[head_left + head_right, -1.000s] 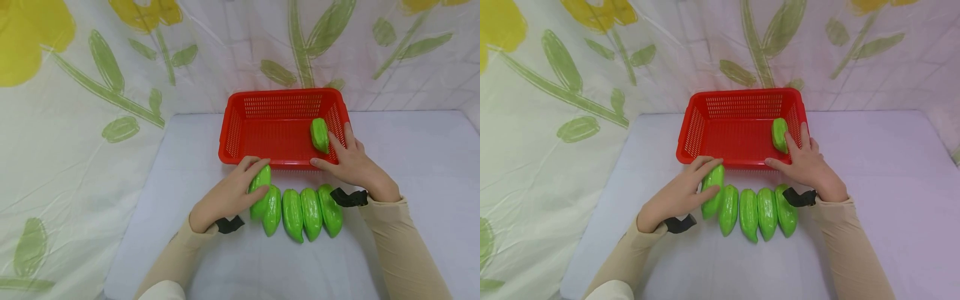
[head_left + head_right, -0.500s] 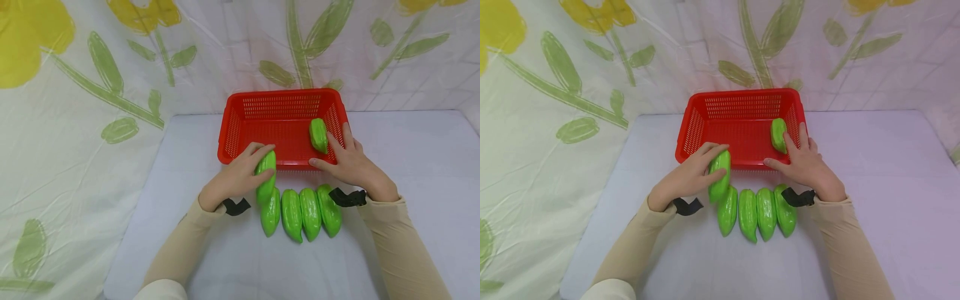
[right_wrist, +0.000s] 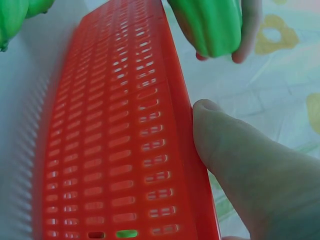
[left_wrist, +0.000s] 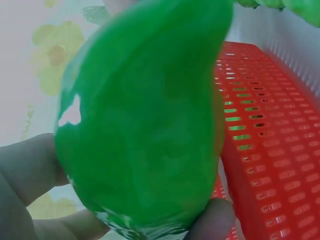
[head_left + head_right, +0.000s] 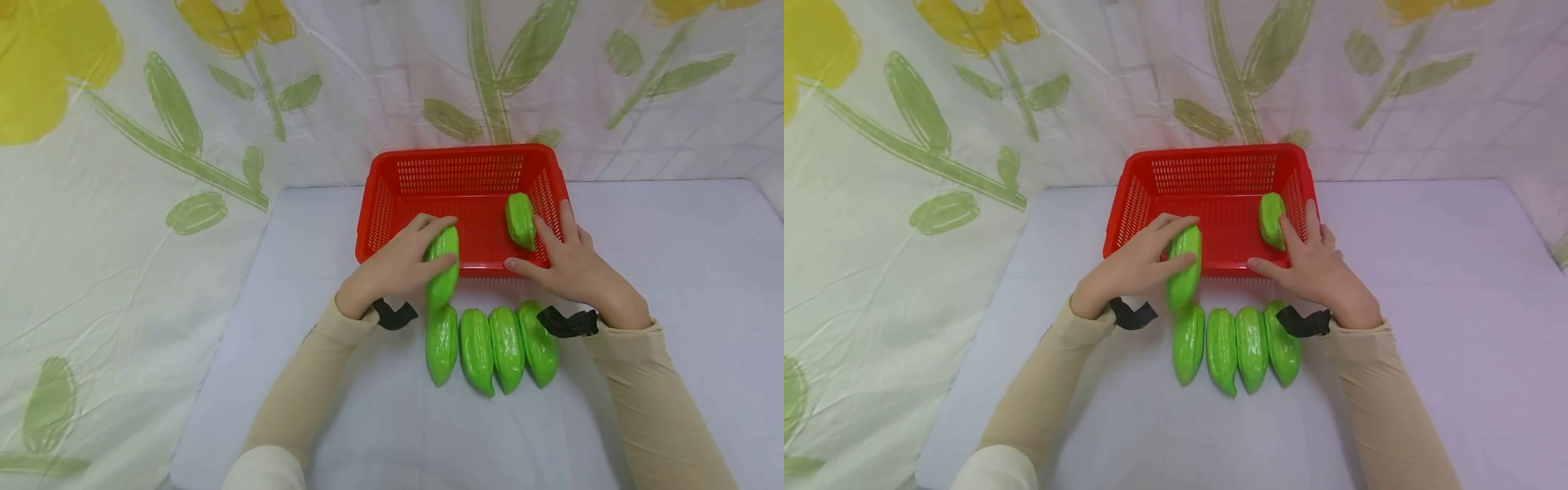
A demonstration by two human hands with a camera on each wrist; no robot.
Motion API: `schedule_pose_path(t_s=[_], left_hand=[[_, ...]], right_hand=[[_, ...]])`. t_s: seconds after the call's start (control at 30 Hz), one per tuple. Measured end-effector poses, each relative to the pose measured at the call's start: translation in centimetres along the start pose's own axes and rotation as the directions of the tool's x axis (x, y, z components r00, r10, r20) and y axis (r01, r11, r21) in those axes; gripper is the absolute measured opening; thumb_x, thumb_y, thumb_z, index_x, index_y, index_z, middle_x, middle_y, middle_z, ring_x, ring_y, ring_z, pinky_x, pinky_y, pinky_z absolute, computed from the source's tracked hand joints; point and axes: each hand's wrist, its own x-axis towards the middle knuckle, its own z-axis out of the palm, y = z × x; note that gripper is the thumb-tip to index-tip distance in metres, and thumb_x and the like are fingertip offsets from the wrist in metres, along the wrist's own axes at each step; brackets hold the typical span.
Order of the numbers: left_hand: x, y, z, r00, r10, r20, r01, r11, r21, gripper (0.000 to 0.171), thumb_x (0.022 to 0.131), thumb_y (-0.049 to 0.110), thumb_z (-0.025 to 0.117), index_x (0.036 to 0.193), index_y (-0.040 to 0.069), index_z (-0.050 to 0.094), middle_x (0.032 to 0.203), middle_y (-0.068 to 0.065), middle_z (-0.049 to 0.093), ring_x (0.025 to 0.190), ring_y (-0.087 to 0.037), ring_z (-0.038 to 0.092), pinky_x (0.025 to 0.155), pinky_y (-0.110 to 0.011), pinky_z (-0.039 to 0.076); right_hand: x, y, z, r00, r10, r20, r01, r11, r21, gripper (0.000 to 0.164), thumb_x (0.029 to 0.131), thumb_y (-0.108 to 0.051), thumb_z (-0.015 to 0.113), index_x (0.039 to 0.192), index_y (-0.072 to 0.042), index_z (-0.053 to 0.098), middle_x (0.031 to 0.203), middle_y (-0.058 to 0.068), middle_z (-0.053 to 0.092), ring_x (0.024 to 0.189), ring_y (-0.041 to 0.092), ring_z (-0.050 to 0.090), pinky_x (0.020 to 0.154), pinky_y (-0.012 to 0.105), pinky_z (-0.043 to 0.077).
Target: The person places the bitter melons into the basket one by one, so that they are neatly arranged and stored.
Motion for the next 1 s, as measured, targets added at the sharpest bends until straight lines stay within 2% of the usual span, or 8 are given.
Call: schedule_pose_path(t_s=[0.23,0.57,0.87,1.0], left_hand=[[1.2,-0.5,-0.5,1.0,0.011,0.004,-0.011,1.0,-0.022,0.065,0.104,0.038,0.058,0.162,0.017,0.036,0.143,-0.007,0.047,0.117,-0.016,0.052,0.096,-0.032,0.053],[2.5,-0.8,-1.0,1.0,0.0,-0.023,0.0,1.0,-0.027,0.066,0.105,0.036,0.057,0.163,0.015,0.035,0.144,-0.009,0.047,0.115,-0.018,0.052,0.096,-0.035,0.052],[5.3,-1.3,-1.5,0.999,-0.05,-0.013,0.05,0.999,-0.005,0.067,0.104,0.04,0.057,0.163,0.018,0.034,0.146,-0.008,0.046,0.117,-0.017,0.05,0.095,-0.033,0.051],[6.5,-1.4,-1.9,0.999,-0.048,0.001,0.048,0.999,0.018,0.066,0.105,0.039,0.056,0.162,0.016,0.035,0.145,-0.009,0.046,0.119,-0.018,0.049,0.094,-0.032,0.051]], right_hand=[[0.2,-0.1,0.3,1.0,-0.011,-0.012,0.011,1.0,0.013,0.114,0.093,-0.074,0.056,0.167,-0.009,0.0,0.167,0.021,-0.034,0.146,0.069,0.005,0.097,0.085,0.036],[0.2,-0.3,0.3,1.0,-0.017,-0.018,0.018,1.0,0.01,0.113,0.093,-0.073,0.057,0.167,-0.008,0.001,0.167,0.022,-0.032,0.146,0.069,0.004,0.096,0.084,0.038],[-0.1,0.2,0.2,1.0,-0.012,-0.018,0.012,1.0,0.011,0.115,0.092,-0.076,0.056,0.168,-0.009,0.001,0.167,0.02,-0.034,0.146,0.07,0.005,0.096,0.085,0.038],[0.0,0.3,0.2,1.0,-0.011,-0.019,0.011,1.0,0.01,0.115,0.092,-0.075,0.056,0.168,-0.009,0.001,0.167,0.02,-0.034,0.146,0.069,0.005,0.096,0.085,0.038]])
